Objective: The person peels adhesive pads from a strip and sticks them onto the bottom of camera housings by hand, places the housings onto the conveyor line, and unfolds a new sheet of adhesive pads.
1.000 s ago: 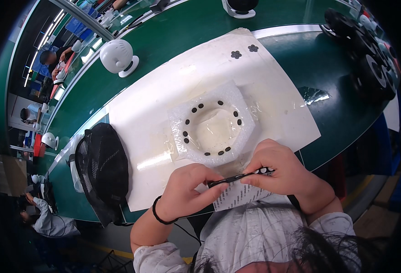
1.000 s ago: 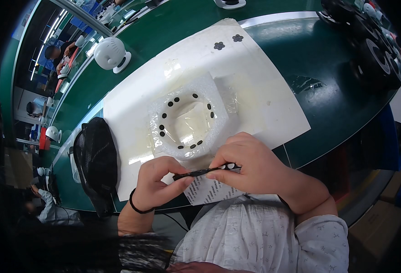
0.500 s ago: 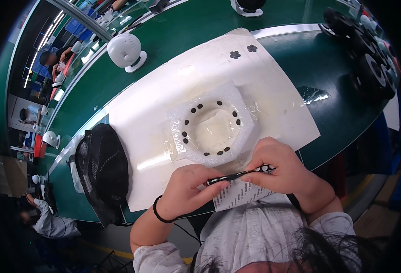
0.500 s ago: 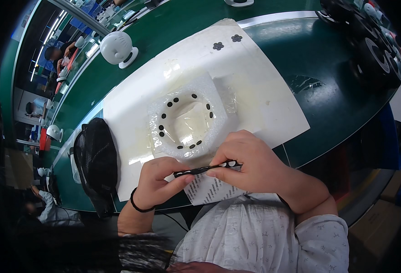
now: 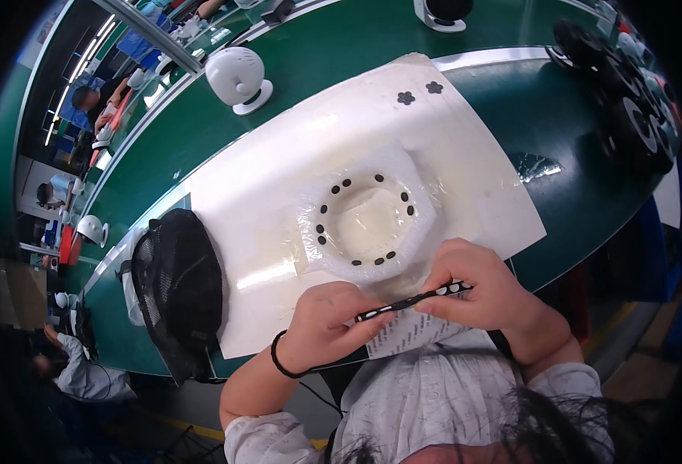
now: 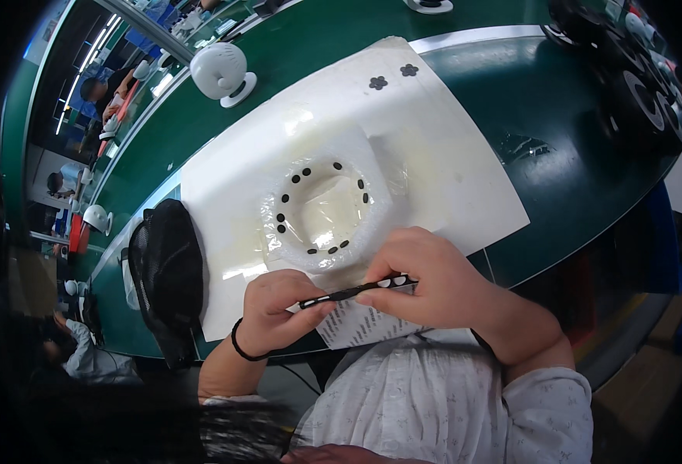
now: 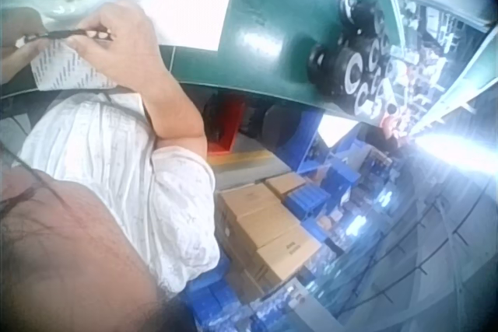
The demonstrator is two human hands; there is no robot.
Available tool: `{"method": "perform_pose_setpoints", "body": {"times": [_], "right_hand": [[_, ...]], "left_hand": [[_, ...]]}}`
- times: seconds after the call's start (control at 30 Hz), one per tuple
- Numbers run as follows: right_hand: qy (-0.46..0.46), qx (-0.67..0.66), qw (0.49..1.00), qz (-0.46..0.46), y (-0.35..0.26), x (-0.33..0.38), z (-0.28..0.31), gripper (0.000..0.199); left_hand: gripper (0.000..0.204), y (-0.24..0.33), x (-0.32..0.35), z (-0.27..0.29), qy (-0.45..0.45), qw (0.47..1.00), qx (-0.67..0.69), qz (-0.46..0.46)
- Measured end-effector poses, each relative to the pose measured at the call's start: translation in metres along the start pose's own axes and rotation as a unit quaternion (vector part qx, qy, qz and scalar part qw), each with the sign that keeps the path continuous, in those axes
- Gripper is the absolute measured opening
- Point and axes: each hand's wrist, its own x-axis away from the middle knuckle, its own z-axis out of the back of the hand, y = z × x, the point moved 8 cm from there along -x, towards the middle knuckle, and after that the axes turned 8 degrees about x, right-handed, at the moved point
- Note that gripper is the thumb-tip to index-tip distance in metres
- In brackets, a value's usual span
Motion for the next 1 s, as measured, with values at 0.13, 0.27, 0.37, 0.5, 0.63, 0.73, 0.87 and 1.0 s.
{"method": "perform_pose_setpoints", "body": {"times": [0.13, 0.27, 0.37, 0.5, 0.63, 0.73, 0.87, 1.0], "right_hand": [[-0.07, -0.056, 0.994, -0.062, 0.005, 0.002, -0.008, 0.029], [-0.072, -0.101, 0.987, -0.102, 0.008, 0.004, -0.003, 0.062], [-0.048, -0.208, 0.972, -0.098, 0.011, -0.009, 0.002, 0.064], [-0.115, 0.084, 0.989, 0.039, -0.017, -0.074, -0.001, 0.04], [-0.133, 0.217, 0.966, 0.043, -0.003, -0.163, -0.028, 0.036], [-0.152, 0.318, 0.936, 0.021, 0.038, -0.233, -0.057, 0.042], [-0.143, 0.408, 0.901, -0.03, 0.073, -0.306, -0.083, 0.055], [-0.034, 0.511, 0.856, -0.069, 0.097, -0.33, -0.084, 0.057]], "left_hand": [[0.01, 0.001, 0.009, 0.003, -0.007, 1.0, 0.016, 0.001], [0.011, -0.009, 0.024, 0.011, -0.009, 0.999, 0.043, 0.01], [0.011, -0.013, 0.034, 0.017, -0.008, 0.996, 0.086, 0.004], [0.013, -0.027, 0.04, 0.022, -0.013, 0.991, 0.126, 0.034], [0.011, -0.035, 0.044, 0.017, -0.039, 0.987, 0.142, 0.067], [0.016, -0.044, 0.044, 0.016, -0.037, 0.986, 0.137, 0.083], [0.025, -0.05, 0.045, 0.01, -0.051, 0.981, 0.157, 0.105], [0.027, -0.048, 0.043, 0.009, -0.045, 0.975, 0.196, 0.098]]}}
